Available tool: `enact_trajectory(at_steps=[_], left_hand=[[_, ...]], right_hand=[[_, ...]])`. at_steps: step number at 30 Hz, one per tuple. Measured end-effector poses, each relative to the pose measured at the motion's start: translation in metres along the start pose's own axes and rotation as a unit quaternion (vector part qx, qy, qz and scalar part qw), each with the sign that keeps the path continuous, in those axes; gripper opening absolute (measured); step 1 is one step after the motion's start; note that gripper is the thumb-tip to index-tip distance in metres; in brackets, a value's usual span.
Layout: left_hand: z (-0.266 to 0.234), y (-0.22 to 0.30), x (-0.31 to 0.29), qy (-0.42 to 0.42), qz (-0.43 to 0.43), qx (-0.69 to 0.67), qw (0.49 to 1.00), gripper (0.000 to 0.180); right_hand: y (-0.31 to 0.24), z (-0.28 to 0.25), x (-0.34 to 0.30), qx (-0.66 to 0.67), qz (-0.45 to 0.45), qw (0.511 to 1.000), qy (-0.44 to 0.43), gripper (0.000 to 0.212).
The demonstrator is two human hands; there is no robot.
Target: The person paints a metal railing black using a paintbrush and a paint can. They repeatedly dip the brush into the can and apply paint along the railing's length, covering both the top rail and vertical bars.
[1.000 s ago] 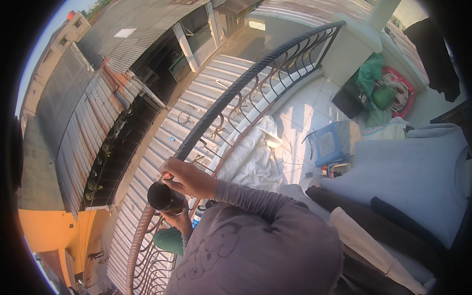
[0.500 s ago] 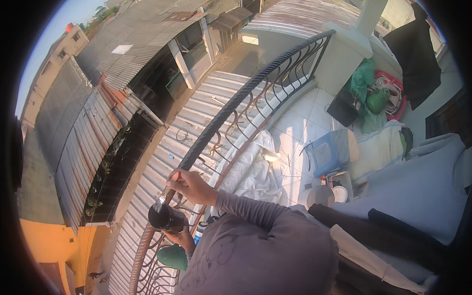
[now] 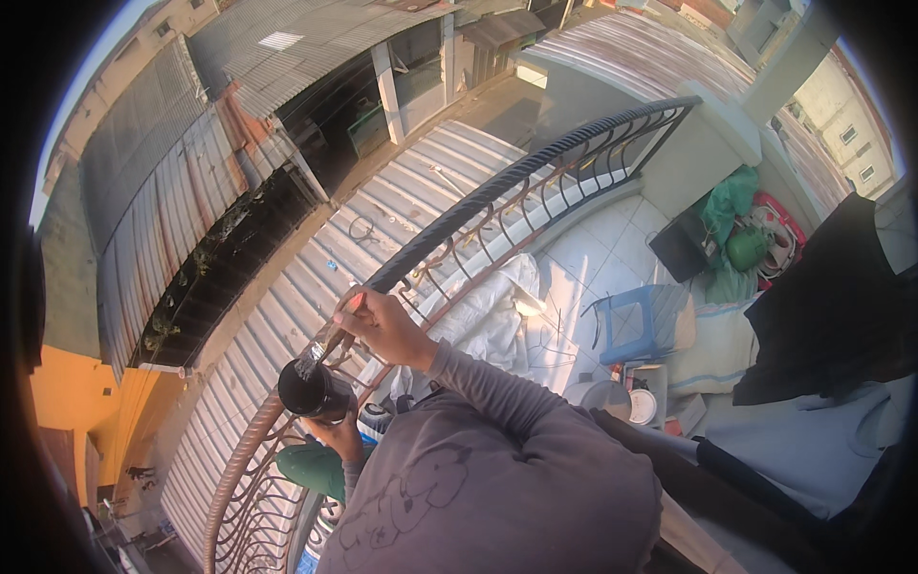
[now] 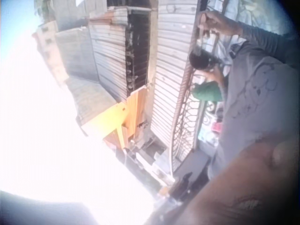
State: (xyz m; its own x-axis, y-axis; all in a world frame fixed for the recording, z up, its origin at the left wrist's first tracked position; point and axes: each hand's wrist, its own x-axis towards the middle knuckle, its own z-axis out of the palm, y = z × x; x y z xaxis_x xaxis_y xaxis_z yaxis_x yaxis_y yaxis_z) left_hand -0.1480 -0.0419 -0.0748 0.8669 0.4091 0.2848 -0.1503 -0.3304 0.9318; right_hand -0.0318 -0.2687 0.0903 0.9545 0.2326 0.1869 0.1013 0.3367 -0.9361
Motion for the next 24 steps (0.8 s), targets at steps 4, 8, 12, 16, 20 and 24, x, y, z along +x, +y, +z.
enact_trajectory(at_steps=[4, 8, 12, 16, 20, 24], left_hand=[[0.006, 0.015, 0.008, 0.006, -0.06, -0.049, 0.997, 0.103], [0.009, 0.036, 0.014, 0.005, -0.031, -0.046, 0.998, 0.082], [0.009, 0.05, 0.019, -0.003, -0.049, -0.027, 0.998, 0.083], [0.012, 0.052, 0.023, -0.01, -0.038, -0.051, 0.998, 0.084], [0.011, 0.048, 0.02, -0.004, -0.029, -0.027, 0.999, 0.082], [0.003, 0.049, 0.011, -0.01, -0.048, -0.07, 0.996, 0.082]], right_hand=[[0.0, 0.0, 0.0, -0.01, 0.014, 1.0, 0.011, 0.023], [-0.004, 0.003, -0.008, -0.054, -0.001, 0.998, 0.033, 0.021], [-0.008, 0.003, -0.013, -0.039, -0.022, 0.998, 0.046, 0.017], [-0.01, 0.004, -0.011, -0.022, 0.002, 0.999, 0.044, 0.018], [-0.01, 0.001, -0.01, -0.056, -0.024, 0.996, 0.064, 0.016], [-0.015, -0.005, -0.018, -0.028, -0.015, 0.997, 0.066, 0.017]])
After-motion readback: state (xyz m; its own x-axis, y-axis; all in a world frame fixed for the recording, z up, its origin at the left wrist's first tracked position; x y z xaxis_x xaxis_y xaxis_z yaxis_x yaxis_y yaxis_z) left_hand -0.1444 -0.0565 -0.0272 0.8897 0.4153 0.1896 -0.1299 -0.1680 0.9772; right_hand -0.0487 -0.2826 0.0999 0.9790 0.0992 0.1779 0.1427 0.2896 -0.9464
